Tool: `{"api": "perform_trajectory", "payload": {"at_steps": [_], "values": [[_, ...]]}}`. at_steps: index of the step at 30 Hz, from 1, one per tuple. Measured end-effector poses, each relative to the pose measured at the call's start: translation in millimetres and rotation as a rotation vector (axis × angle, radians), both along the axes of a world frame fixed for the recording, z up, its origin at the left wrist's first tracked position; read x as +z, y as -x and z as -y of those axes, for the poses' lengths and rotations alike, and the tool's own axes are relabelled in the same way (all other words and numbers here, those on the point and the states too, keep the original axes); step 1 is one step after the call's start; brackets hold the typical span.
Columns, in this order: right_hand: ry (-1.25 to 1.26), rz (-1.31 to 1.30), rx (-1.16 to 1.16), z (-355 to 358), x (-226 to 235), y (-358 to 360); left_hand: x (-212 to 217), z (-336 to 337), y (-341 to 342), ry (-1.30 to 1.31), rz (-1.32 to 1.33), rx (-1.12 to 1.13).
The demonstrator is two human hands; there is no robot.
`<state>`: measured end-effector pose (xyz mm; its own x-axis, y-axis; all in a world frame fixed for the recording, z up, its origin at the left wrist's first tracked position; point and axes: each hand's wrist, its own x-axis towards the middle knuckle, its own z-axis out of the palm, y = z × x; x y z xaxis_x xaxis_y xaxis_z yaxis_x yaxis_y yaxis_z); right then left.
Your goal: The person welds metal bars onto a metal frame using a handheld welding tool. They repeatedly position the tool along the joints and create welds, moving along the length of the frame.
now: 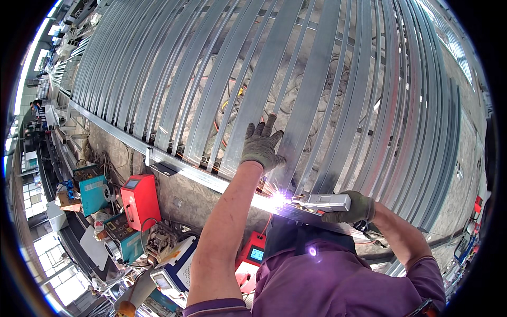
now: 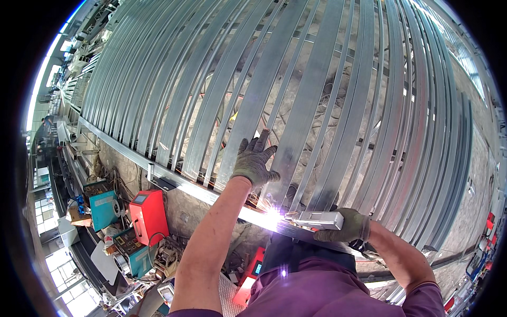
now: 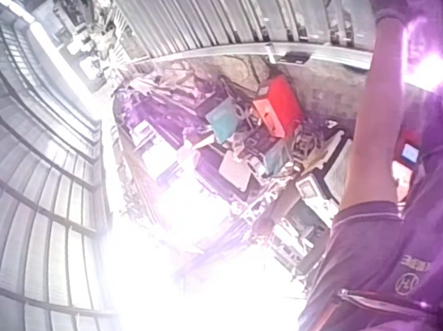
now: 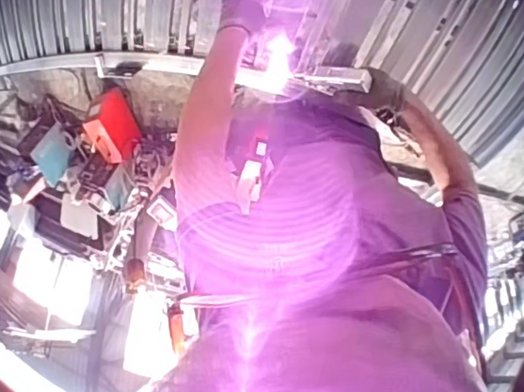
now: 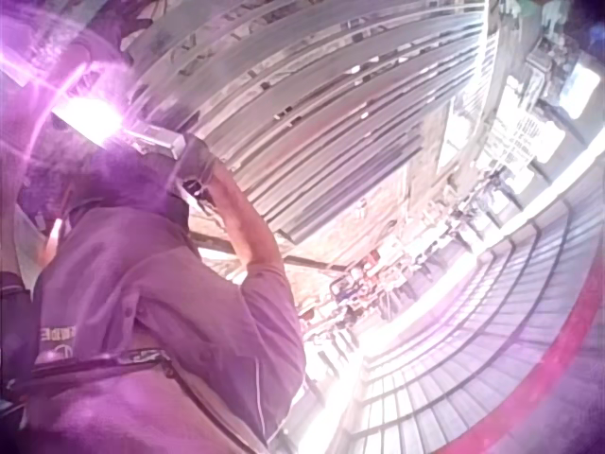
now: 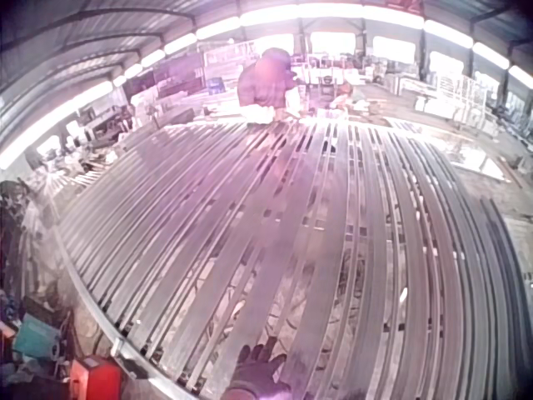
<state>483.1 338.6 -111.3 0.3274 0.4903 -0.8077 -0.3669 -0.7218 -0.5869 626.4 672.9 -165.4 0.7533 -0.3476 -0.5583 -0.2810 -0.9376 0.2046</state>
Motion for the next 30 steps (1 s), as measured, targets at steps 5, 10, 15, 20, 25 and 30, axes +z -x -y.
{"api": "perform_trajectory", "payload": {"at_steps": [5, 10, 15, 20, 25, 30], "values": [[-0.018, 0.005, -0.038, 4.2, -3.6, 5.4, 0.4, 0.1, -0.2, 0.002, -0.006, 0.004], [-0.045, 0.014, -0.054, 7.3, -6.3, 8.5, -2.4, -1.6, 0.1, 0.012, -0.001, 0.005], [-0.08, 0.025, -0.079, 10.7, -10.4, 13.5, -3.4, -1.3, -0.1, 0.013, 0.008, 0.004], [-0.071, 0.015, -0.059, 11.3, -5.8, 12.6, -4.3, -1.3, 0.5, 0.006, 0.011, -0.003], [-0.06, 0.044, -0.006, 10.1, 2.6, 10.6, -5.5, -2.3, 0.6, 0.007, 0.004, -0.002], [-0.071, 0.073, -0.053, 15.4, 10.8, 18.4, -2.5, -1.8, -0.9, -0.015, -0.006, -0.041]]}}
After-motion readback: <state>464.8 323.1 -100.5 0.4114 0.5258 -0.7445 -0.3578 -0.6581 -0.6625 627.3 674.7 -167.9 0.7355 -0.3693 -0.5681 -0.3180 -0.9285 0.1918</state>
